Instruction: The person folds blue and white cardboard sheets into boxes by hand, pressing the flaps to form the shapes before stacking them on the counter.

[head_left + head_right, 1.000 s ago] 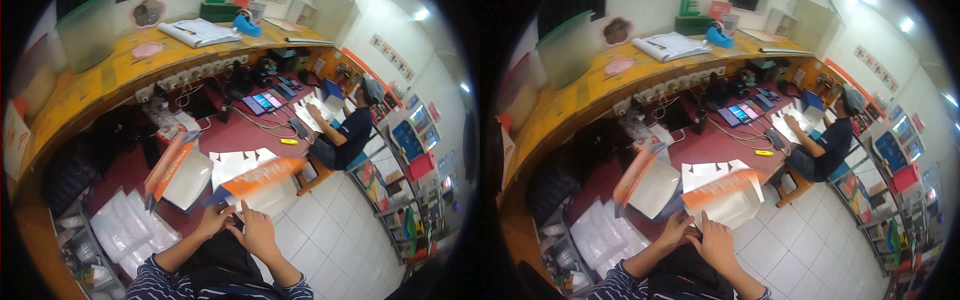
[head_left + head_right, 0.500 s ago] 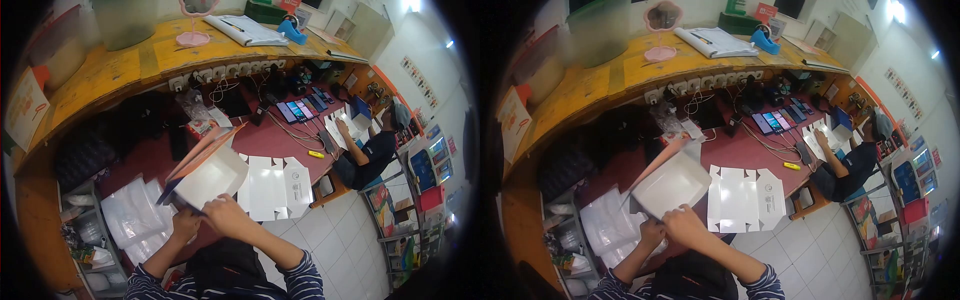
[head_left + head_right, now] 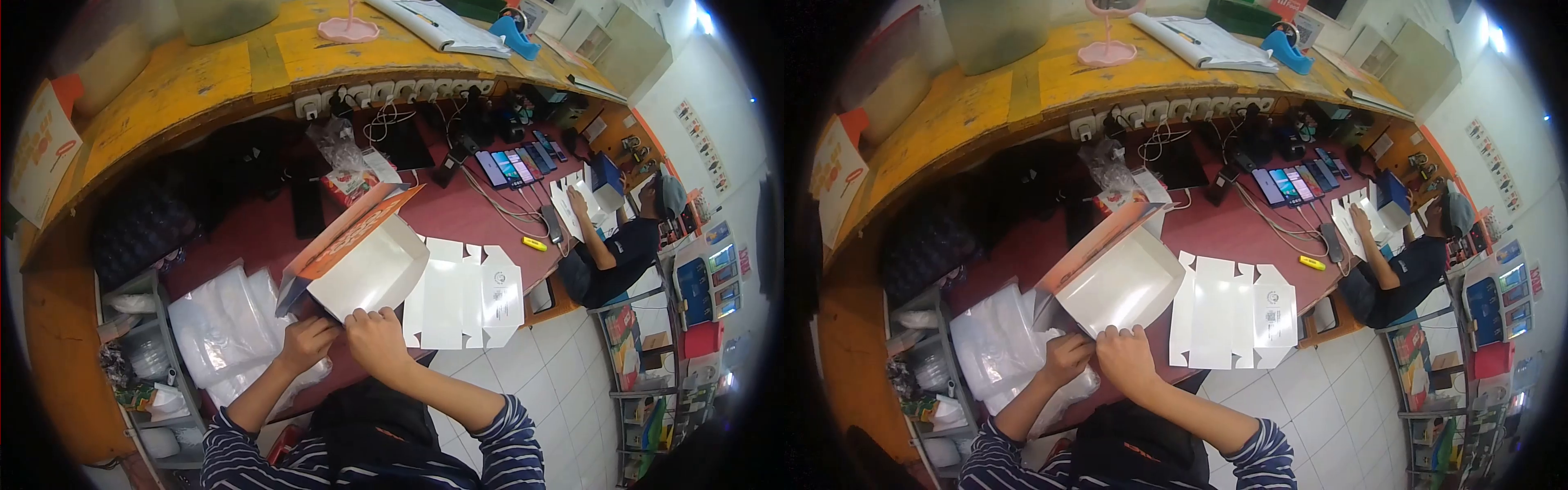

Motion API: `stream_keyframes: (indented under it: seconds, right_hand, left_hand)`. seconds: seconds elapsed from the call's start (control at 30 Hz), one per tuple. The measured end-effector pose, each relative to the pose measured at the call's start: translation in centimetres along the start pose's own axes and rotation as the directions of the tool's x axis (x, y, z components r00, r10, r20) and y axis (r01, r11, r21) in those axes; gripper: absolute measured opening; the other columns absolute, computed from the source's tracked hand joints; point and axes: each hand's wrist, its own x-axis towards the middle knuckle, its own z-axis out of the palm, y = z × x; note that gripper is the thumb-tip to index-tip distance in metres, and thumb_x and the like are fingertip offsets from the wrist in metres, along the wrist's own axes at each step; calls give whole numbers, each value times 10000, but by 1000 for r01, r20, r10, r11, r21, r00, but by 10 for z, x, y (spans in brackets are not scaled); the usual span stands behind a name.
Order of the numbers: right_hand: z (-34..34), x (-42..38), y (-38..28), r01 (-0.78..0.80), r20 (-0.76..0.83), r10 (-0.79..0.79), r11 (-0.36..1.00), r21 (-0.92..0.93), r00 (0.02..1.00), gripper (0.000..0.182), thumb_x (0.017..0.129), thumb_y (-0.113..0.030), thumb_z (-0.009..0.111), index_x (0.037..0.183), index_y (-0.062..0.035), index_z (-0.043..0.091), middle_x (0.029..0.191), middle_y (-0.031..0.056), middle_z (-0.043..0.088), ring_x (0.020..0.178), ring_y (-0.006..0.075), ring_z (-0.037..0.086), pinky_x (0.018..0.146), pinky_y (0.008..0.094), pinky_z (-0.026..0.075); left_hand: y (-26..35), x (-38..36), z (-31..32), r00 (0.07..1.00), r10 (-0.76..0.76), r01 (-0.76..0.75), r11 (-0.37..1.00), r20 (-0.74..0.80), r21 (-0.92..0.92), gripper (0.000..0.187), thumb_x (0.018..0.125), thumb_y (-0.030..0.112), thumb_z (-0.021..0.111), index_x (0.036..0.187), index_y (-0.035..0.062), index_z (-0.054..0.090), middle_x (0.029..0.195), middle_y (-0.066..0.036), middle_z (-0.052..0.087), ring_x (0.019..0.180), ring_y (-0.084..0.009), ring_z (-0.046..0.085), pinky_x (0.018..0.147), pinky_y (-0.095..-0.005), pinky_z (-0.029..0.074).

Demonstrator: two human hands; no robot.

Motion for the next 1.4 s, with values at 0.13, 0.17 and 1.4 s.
stream_keyframes:
  seconds: [0.13, 0.17, 1.4]
  right_hand:
    - [2, 8, -11, -51, 16, 51, 999, 0, 999, 59, 680, -104, 493, 661, -59, 526, 656, 68, 531, 586, 195, 565, 587, 314, 398]
    - [2, 10, -14, -53, 48, 53, 999, -3, 997, 56, 678, -94, 483, 670, -53, 520, 660, 77, 535, 592, 205, 572, 576, 312, 406]
    - [9, 80, 137, -462, -175, 473, 881, 101, 863, 377, 788, -393, 456, 756, -45, 597, 802, 189, 579, 759, 318, 565, 666, 426, 433]
  left_hand:
    - [-9, 3, -10, 1000, 27, -26, 1000, 12, -4, 160, 517, -3, 608, 658, 63, 572, 645, -39, 532, 534, -192, 517, 452, -290, 413]
    - [-11, -1, -12, 999, 12, -11, 1000, 45, -13, 161, 520, -6, 609, 662, 62, 573, 645, -41, 534, 545, -198, 525, 454, -294, 416]
    - [-25, 19, 22, 995, 67, -40, 952, -80, 305, 722, 594, 622, 564, 1060, 91, 412, 1089, -130, 436, 1028, -344, 378, 884, -487, 254]
